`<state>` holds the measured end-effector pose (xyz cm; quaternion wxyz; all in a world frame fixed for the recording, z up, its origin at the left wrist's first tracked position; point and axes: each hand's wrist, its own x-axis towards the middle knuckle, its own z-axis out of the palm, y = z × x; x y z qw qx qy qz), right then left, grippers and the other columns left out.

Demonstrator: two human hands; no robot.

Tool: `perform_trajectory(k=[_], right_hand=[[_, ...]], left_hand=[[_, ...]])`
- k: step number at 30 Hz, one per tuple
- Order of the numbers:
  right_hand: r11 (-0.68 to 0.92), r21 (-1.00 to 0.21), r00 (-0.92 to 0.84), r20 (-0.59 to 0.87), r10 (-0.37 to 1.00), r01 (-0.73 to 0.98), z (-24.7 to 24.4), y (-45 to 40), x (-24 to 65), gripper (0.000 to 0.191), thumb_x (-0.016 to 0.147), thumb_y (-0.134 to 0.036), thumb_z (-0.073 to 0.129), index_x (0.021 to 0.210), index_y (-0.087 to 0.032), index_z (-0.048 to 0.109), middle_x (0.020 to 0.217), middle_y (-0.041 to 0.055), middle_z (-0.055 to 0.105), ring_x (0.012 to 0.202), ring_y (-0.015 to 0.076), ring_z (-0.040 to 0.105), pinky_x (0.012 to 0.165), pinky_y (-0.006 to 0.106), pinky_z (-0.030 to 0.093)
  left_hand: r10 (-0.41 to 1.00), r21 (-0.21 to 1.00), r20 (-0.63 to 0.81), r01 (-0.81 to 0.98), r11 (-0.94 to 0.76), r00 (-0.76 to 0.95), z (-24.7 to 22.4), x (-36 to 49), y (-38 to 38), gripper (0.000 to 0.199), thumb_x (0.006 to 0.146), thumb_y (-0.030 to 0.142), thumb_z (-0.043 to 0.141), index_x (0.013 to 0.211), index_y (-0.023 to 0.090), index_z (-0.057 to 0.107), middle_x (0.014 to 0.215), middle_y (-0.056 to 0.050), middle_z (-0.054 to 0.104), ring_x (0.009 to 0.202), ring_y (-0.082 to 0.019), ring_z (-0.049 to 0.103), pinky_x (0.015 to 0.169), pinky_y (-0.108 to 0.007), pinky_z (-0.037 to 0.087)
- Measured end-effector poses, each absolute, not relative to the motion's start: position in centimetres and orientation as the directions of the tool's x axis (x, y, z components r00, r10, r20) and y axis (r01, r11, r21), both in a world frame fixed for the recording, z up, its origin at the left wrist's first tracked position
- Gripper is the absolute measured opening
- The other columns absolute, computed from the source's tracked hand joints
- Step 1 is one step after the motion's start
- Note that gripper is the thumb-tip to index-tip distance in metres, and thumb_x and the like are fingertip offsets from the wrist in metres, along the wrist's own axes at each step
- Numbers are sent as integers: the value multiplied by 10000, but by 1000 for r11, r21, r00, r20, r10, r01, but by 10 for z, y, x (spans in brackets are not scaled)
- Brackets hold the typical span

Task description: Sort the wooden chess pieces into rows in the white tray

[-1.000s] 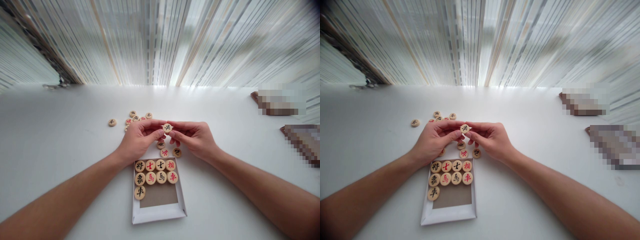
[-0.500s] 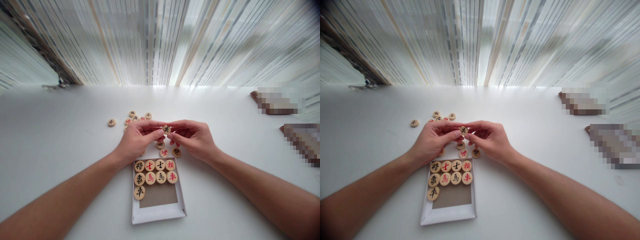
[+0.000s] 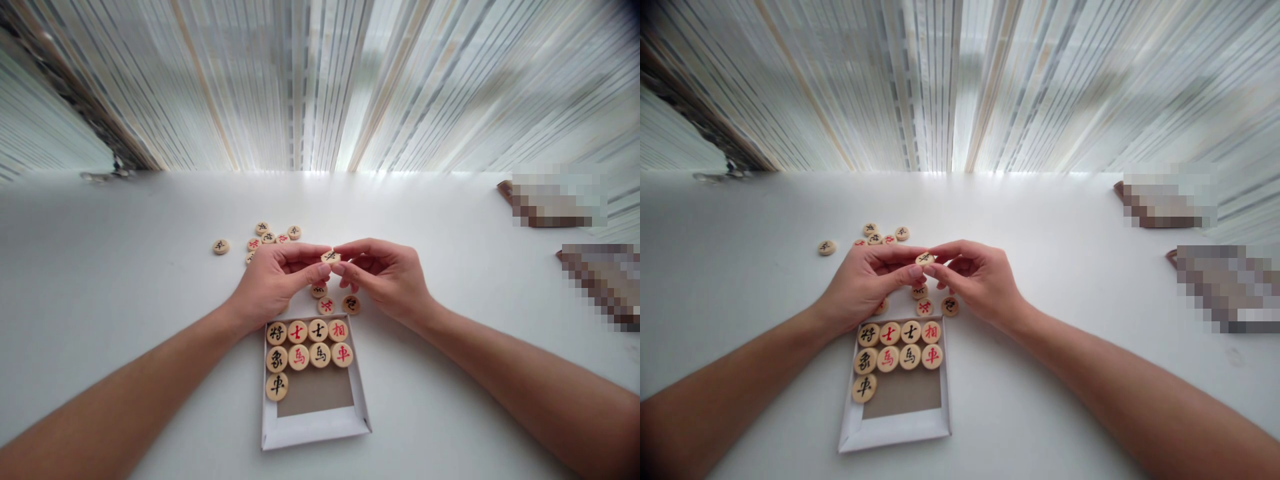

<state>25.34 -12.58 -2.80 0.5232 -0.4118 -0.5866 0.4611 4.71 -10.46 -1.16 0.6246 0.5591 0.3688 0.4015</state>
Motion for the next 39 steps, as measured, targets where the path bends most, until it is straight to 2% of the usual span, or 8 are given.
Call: perform_trajectory(k=[3, 6, 9, 15, 21, 26, 33, 39], right_hand=[[231, -973, -121, 227, 966, 15, -27, -125, 253, 348, 778, -466, 942, 937, -180, 826, 751, 36, 789, 567, 151, 707, 499, 254, 575], [200, -978, -130, 191, 973, 58, -26, -125, 253, 392, 831, -558, 874, 834, -173, 801, 675, 36, 757, 523, 144, 666, 480, 257, 545], [173, -980, -155, 157, 975, 100, -24, -124, 253, 464, 887, -618, 796, 773, -169, 773, 646, 45, 741, 511, 141, 645, 483, 256, 520], [128, -987, -259, 98, 961, 100, -23, -122, 255, 488, 956, -634, 708, 806, -172, 754, 672, 49, 751, 566, 156, 677, 540, 257, 538], [118, -986, -304, 78, 949, 114, -23, -123, 257, 468, 1004, -609, 649, 825, -184, 730, 706, 46, 747, 621, 169, 686, 593, 272, 541], [131, -988, -330, 96, 939, 85, -21, -122, 256, 437, 964, -612, 701, 855, -188, 710, 746, 32, 732, 642, 166, 697, 591, 270, 541], [109, -993, -300, 90, 950, 46, -21, -122, 252, 444, 831, -610, 849, 796, -195, 695, 694, 12, 716, 606, 158, 689, 550, 255, 521], [140, -979, -272, 97, 957, 146, -22, -123, 254, 444, 889, -596, 798, 743, -194, 679, 641, 11, 690, 584, 161, 656, 544, 267, 492]], left_hand=[[918, 995, -42, -70, 75, 394, -7, 48, -106, 322, 775, 377, 945, 1020, 180, 874, 701, -40, 789, 710, -190, 766, 728, -305, 671], [922, 996, -56, -47, 80, 383, -6, 49, -107, 302, 793, 442, 922, 948, 187, 879, 630, -33, 759, 656, -193, 758, 662, -298, 666], [920, 997, -58, -26, 74, 387, -8, 48, -107, 306, 812, 450, 906, 949, 178, 874, 664, -50, 779, 659, -201, 768, 618, -286, 653], [894, 994, -30, -79, 73, 448, -9, 47, -107, 401, 820, 304, 912, 1186, 172, 816, 744, -43, 815, 694, -185, 786, 668, -264, 658], [887, 995, -32, -68, 72, 460, -9, 47, -107, 380, 838, 300, 897, 1184, 169, 811, 795, -47, 824, 689, -178, 785, 692, -271, 665], [890, 995, -40, -60, 75, 454, -9, 47, -107, 402, 860, 327, 872, 1225, 177, 798, 845, -60, 830, 702, -193, 794, 642, -266, 661], [858, 994, 1, -93, 54, 513, -13, 48, -106, 351, 913, 298, 823, 1247, 191, 798, 913, -56, 836, 752, -166, 787, 729, -267, 675], [819, 995, 12, -84, 45, 574, -13, 47, -106, 310, 947, 289, 785, 1242, 196, 801, 930, -57, 826, 731, -151, 768, 726, -263, 664]])
